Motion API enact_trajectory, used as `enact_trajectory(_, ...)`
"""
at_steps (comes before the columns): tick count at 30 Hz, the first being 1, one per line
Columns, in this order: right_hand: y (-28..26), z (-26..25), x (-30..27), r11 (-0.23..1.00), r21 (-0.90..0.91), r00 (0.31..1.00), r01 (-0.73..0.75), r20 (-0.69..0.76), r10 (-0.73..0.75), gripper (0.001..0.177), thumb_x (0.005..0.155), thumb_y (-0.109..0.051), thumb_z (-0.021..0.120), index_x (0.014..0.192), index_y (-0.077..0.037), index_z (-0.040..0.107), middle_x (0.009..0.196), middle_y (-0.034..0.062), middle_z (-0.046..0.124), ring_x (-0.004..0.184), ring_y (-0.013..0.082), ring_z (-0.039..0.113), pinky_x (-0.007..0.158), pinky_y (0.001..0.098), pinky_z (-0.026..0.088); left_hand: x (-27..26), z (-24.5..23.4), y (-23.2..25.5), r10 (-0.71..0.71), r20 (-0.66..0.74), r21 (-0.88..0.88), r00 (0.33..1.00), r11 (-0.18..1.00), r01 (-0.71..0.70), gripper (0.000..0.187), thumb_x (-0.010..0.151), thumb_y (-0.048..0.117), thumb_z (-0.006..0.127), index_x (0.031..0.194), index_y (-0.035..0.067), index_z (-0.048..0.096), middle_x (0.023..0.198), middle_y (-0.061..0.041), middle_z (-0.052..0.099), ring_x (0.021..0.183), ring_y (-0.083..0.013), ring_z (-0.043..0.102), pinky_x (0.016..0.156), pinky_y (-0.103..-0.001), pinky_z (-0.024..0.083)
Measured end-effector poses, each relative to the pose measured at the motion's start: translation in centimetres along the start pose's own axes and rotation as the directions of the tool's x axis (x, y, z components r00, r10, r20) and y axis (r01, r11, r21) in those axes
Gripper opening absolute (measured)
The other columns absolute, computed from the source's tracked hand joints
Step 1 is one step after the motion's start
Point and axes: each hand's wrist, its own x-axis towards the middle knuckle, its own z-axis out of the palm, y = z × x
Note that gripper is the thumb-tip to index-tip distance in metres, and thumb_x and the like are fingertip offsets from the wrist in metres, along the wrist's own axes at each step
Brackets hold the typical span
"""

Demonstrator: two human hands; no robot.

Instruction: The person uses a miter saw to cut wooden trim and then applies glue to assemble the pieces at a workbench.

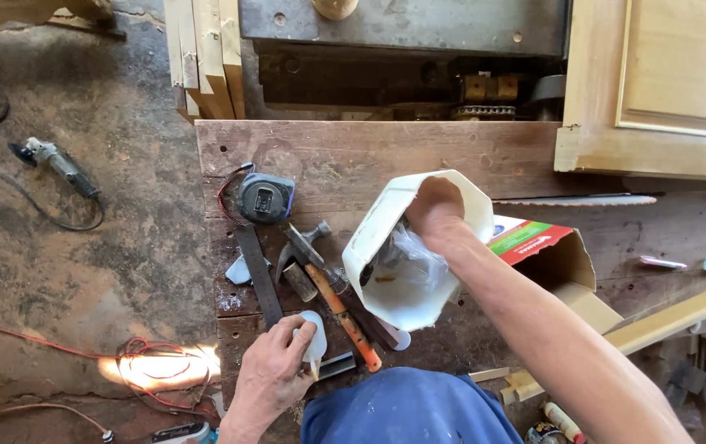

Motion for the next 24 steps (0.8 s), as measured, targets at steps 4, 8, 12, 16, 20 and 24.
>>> enact_trajectory(4, -0.6, -0.8, 0.3, 0.998, -0.057, 0.999, 0.011, -0.039, -0.013, 0.036, 0.094, -0.023, 0.044, 0.091, -0.009, 0.077, 0.095, 0.0141, 0.077, 0.088, 0.0342, 0.073, 0.073, 0.0405, 0.057, -0.1, 0.3, 0.0, 0.021, -0.041, -0.002, 0.999, 1.0, -0.021, 0.065, 0.063, 0.015, 0.076, 0.124, 0.011, 0.054, 0.118, -0.012, 0.059, 0.086, -0.0322, 0.063, 0.054, -0.043, 0.053)
enact_trajectory(8, -0.9, -0.7, -0.3, 0.998, -0.042, 0.999, -0.045, -0.007, 0.044, 0.032, 0.094, -0.021, 0.049, 0.092, -0.009, 0.078, 0.096, 0.014, 0.078, 0.089, 0.0329, 0.074, 0.074, 0.0391, 0.058, -0.8, 0.2, 0.2, 0.023, -0.082, -0.031, 0.996, 0.999, -0.026, 0.057, 0.071, 0.016, 0.075, 0.124, 0.011, 0.056, 0.121, -0.013, 0.059, 0.092, -0.0317, 0.063, 0.06, -0.042, 0.053)
enact_trajectory(12, -1.1, -1.5, -0.8, 0.993, -0.117, 0.997, -0.031, 0.069, 0.039, 0.032, 0.103, -0.013, 0.045, 0.11, 0.0, 0.073, 0.111, 0.0197, 0.074, 0.099, 0.0316, 0.073, 0.08, 0.0358, 0.061, -1.1, 0.1, 0.7, 0.006, -0.124, -0.043, 0.992, 0.999, -0.012, 0.055, 0.071, 0.011, 0.076, 0.121, 0.012, 0.055, 0.117, -0.011, 0.06, 0.085, -0.0316, 0.062, 0.058, -0.042, 0.052)
enact_trajectory(16, -1.1, -1.0, -0.2, 0.986, -0.169, 0.996, -0.005, 0.091, 0.021, 0.036, 0.101, -0.017, 0.042, 0.11, -0.009, 0.076, 0.114, 0.0148, 0.075, 0.102, 0.0335, 0.073, 0.079, 0.04, 0.06, -0.9, 0.2, 0.6, -0.002, -0.11, -0.057, 0.994, 0.998, -0.005, 0.064, 0.065, 0.009, 0.074, 0.126, 0.011, 0.053, 0.12, -0.012, 0.058, 0.08, -0.0336, 0.06, 0.054, -0.043, 0.05)
enact_trajectory(20, -2.0, -2.7, -2.2, 0.93, -0.353, 0.988, 0.105, 0.148, -0.055, 0.034, 0.099, -0.019, 0.045, 0.115, -0.014, 0.075, 0.115, 0.0085, 0.075, 0.105, 0.026, 0.073, 0.08, 0.0352, 0.058, -0.7, 0.5, -0.2, -0.008, -0.081, -0.06, 0.997, 0.998, 0.003, 0.063, 0.067, 0.018, 0.079, 0.125, 0.011, 0.056, 0.121, -0.011, 0.059, 0.083, -0.0306, 0.062, 0.056, -0.041, 0.052)
enact_trajectory(24, -1.6, -5.1, -7.9, 0.212, -0.846, 0.865, 0.489, 0.437, -0.247, 0.014, 0.101, -0.022, 0.07, 0.112, -0.013, 0.074, 0.104, 0.0044, 0.08, 0.06, 0.0001, 0.057, 0.048, 0.0094, 0.047, -0.5, 0.1, 0.0, 0.004, -0.101, -0.077, 0.995, 0.997, -0.012, 0.06, 0.07, 0.017, 0.078, 0.125, 0.011, 0.055, 0.119, -0.012, 0.06, 0.088, -0.0301, 0.063, 0.056, -0.04, 0.052)
